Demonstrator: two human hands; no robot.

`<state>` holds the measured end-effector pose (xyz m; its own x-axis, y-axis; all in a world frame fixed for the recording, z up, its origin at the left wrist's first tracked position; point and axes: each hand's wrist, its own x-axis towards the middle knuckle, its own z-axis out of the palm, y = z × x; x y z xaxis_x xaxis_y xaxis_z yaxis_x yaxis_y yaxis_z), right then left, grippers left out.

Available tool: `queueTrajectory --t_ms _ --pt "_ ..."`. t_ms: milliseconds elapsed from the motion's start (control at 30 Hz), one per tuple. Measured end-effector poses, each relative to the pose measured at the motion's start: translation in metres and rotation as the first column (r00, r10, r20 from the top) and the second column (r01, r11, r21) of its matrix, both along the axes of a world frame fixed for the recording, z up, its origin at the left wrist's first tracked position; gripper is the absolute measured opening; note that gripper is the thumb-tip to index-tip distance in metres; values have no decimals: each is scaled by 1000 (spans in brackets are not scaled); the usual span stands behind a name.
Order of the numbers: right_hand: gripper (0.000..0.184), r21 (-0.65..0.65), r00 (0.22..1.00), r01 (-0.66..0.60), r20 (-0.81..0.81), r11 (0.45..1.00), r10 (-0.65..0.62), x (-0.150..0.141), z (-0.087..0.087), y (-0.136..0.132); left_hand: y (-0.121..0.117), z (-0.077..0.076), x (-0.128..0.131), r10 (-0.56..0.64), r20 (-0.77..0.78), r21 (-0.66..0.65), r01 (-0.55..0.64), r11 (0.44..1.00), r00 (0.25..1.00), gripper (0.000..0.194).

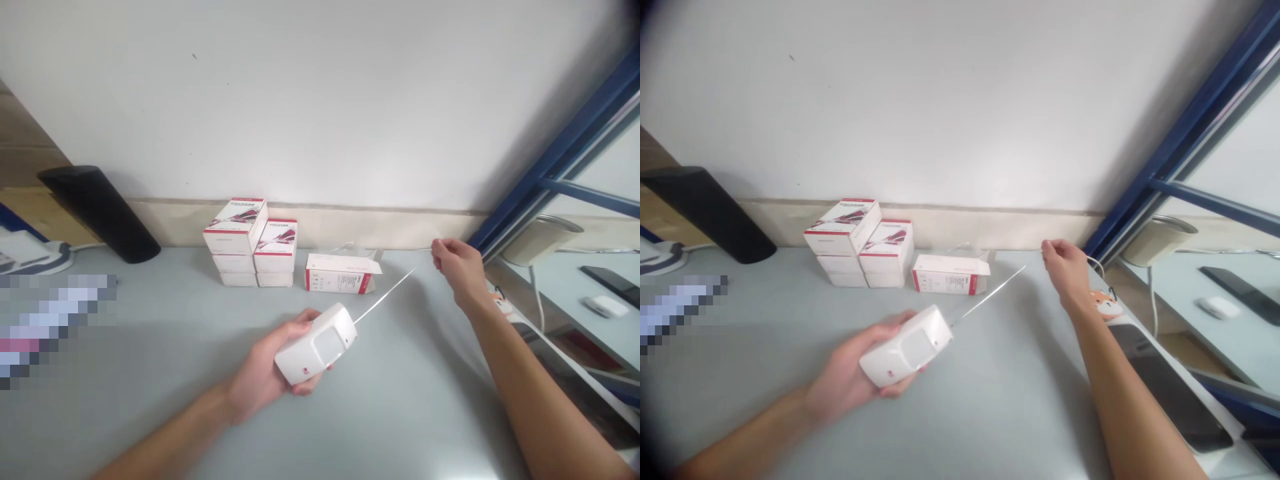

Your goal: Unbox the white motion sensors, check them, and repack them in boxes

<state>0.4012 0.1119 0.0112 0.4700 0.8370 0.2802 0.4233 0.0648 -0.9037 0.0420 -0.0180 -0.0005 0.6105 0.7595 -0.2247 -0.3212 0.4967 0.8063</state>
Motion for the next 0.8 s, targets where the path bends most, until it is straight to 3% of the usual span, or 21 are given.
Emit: queueTrajectory --t_ms 167,333,433,533,600,700,800 --pt "36 19 999 -44 6 999 44 -7 -3 2 1 2 -1 -28 55 32 26 999 998 28" --pt "37 133 982 -125 -127 983 142 -23 -2 -2 0 0 1 88 17 21 -88 996 996 27" --pt "38 161 963 -229 -108 960 248 -45 6 -16 -1 0 0 138 25 1 -138 990 990 30" --pt "36 213 956 -241 -118 947 270 -71 15 -36 -2 2 -2 161 54 -21 -160 987 986 33" --pt "36 182 935 -308 -127 934 333 -88 17 -50 -2 3 -3 190 63 -28 -188 982 980 35" --pt "36 22 829 -533 -184 846 528 -111 14 -66 -3 3 -3 229 56 -30 -227 973 972 38" --pt "35 -39 710 -681 -280 731 646 -130 7 -77 -5 2 -1 247 53 -7 -247 969 967 38"
